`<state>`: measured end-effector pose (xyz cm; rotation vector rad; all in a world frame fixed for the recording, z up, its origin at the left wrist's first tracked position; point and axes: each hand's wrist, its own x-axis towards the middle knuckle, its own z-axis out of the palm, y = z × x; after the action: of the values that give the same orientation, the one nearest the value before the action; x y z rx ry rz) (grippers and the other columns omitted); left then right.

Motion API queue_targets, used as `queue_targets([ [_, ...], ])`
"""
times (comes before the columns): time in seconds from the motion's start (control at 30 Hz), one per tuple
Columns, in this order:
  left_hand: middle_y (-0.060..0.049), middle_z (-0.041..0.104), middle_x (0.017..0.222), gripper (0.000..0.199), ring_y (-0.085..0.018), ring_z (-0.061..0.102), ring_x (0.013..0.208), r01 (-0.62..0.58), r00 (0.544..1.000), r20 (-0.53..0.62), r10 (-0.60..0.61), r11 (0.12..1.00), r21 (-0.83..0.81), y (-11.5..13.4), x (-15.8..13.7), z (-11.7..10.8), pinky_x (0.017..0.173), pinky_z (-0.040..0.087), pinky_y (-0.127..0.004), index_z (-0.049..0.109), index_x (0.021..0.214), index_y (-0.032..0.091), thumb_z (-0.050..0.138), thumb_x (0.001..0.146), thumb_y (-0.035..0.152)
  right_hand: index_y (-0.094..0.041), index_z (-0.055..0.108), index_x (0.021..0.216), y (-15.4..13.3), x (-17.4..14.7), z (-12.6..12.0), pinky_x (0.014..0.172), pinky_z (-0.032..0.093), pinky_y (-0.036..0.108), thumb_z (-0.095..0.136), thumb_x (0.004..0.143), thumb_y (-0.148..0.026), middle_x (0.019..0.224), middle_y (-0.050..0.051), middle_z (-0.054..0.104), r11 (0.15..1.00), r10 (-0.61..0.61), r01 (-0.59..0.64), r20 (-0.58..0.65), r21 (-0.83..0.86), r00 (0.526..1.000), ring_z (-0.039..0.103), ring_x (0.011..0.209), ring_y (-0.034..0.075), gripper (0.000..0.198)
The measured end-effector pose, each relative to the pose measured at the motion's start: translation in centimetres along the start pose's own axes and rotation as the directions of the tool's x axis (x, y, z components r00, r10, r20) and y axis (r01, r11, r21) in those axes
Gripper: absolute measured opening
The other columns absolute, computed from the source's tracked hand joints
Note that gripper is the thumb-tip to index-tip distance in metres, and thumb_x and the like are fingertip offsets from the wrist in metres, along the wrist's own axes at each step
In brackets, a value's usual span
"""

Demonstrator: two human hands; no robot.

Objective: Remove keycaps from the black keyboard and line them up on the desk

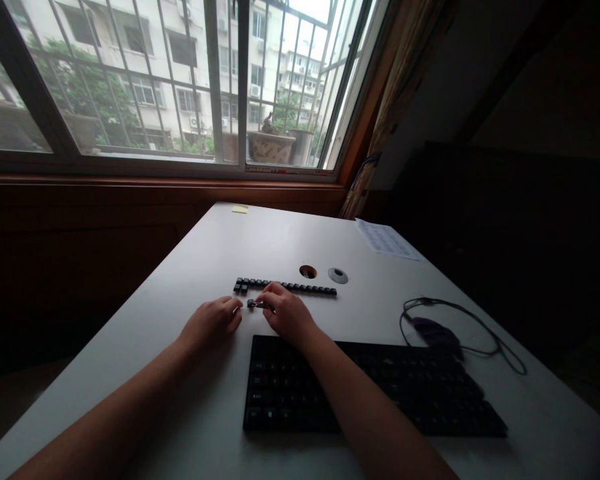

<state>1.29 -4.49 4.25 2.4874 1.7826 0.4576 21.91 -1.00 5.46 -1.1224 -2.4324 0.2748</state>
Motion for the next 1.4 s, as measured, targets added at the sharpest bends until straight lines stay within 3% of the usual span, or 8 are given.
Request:
queue_targets([
  [0.17, -0.006, 0.069, 0.086, 0.016, -0.022, 0.067, 0.076, 0.017, 1.0, -0.017, -0.017, 1.0, -0.023, -0.2, 0.1, 0.1, 0.069, 0.047, -0.03, 0.062, 0.087, 0.019, 0.046, 0.091, 0.023, -0.025, 0.065, 0.118, -0.2, -0.1, 0.0, 0.088, 0.05, 0.03, 0.054, 0.086, -0.016, 0.127, 0.002, 0.059, 0.993, -0.098, 0.104, 0.113, -0.051, 0.989, 0.063, 0.098, 0.017, 0.035],
  [0.5, -0.006, 0.069, 0.084, 0.016, -0.021, 0.065, 0.075, 0.012, 0.999, -0.037, -0.015, 0.997, -0.082, -0.4, 0.2, 0.1, 0.067, 0.045, -0.029, 0.061, 0.088, 0.02, 0.046, 0.09, 0.024, -0.027, 0.051, 0.135, -1.0, -0.2, -0.5, 0.087, 0.052, 0.033, 0.048, 0.087, -0.019, 0.143, 0.002, 0.049, 0.98, -0.049, 0.091, 0.228, -0.176, 0.972, 0.062, 0.106, 0.021, 0.049],
  [1.0, -0.006, 0.069, 0.084, 0.016, -0.021, 0.065, 0.074, 0.025, 0.999, -0.034, -0.03, 0.991, -0.133, -0.4, 0.2, 0.2, 0.069, 0.047, -0.028, 0.063, 0.094, 0.02, 0.048, 0.089, 0.023, -0.024, 0.04, 0.143, -1.3, 0.7, 0.4, 0.087, 0.053, 0.038, 0.045, 0.087, -0.018, 0.149, 0.008, 0.04, 0.977, 0.046, -0.001, 0.206, -0.213, 0.977, 0.061, 0.11, 0.024, 0.057],
  [1.4, -0.006, 0.069, 0.084, 0.015, -0.02, 0.065, 0.075, 0.029, 0.999, -0.021, -0.032, 0.989, -0.143, -0.2, 0.2, 0.2, 0.071, 0.047, -0.028, 0.062, 0.095, 0.02, 0.049, 0.088, 0.022, -0.021, 0.038, 0.145, -0.9, 1.1, 0.8, 0.097, 0.049, 0.037, 0.046, 0.086, -0.02, 0.153, 0.008, 0.036, 0.982, 0.022, 0.016, 0.197, -0.186, 0.98, 0.052, 0.125, 0.025, 0.059],
])
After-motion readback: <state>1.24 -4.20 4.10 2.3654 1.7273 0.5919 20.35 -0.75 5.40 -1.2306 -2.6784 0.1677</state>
